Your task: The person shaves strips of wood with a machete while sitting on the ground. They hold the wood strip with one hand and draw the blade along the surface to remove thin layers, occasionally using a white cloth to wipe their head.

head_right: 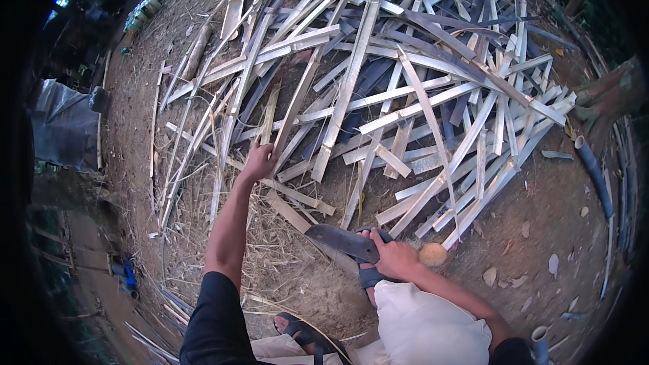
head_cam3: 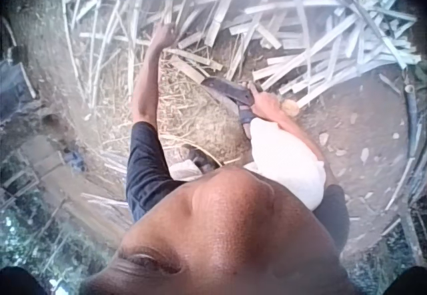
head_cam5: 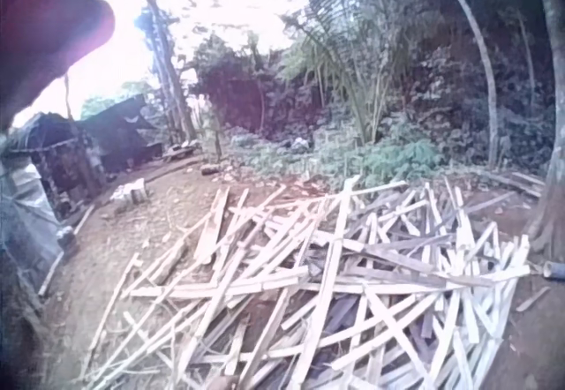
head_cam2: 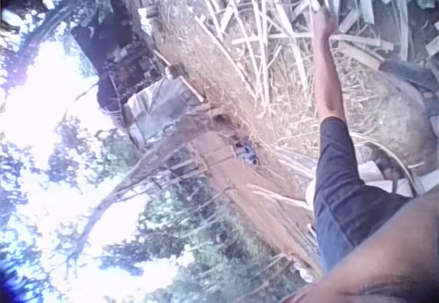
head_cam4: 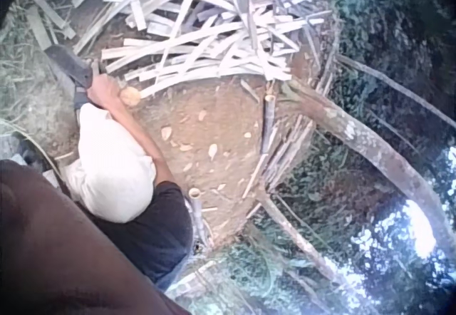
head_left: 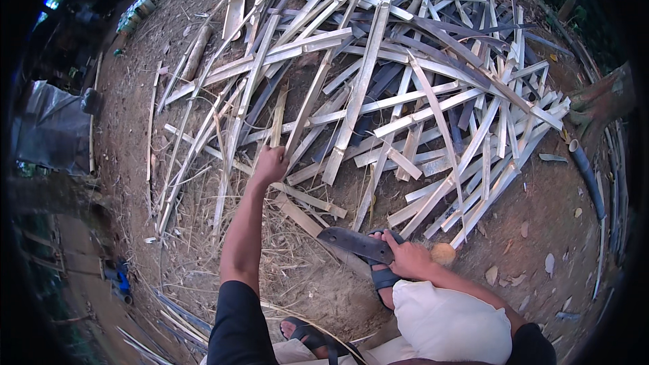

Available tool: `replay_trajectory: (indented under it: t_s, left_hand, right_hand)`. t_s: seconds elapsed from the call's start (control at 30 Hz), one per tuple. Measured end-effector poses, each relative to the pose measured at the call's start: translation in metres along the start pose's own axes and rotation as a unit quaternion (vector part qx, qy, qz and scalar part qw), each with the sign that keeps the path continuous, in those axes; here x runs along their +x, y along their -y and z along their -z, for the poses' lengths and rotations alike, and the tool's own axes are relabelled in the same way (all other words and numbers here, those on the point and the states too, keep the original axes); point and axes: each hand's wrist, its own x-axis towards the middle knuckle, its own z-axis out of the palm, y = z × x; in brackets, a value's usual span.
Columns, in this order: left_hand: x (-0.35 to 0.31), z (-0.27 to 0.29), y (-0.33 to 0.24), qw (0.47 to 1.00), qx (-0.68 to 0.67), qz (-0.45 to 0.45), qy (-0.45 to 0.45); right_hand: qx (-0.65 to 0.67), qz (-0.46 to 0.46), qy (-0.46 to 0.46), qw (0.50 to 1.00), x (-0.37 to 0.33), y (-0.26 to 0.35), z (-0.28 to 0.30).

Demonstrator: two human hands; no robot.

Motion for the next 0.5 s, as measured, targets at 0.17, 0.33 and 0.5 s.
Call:
replay_trajectory:
  t_s: [0.17, 0.33, 0.5]
  left_hand:
    - [-0.016, 0.045, -0.039, 0.98, -0.175, 0.016, 0.09]
    - [-0.036, 0.038, -0.08, 0.868, -0.457, 0.093, 0.169]
    - [-0.054, 0.024, -0.134, 0.734, -0.632, 0.138, 0.207]
  right_hand:
    - [0.003, -0.006, -0.004, 1.0, 0.001, 0.0, -0.002]
    - [-0.001, -0.003, 0.0, 1.0, 0.002, 0.0, -0.001]
    - [0.008, -0.004, -0.014, 1.0, 0.001, -0.002, -0.002]
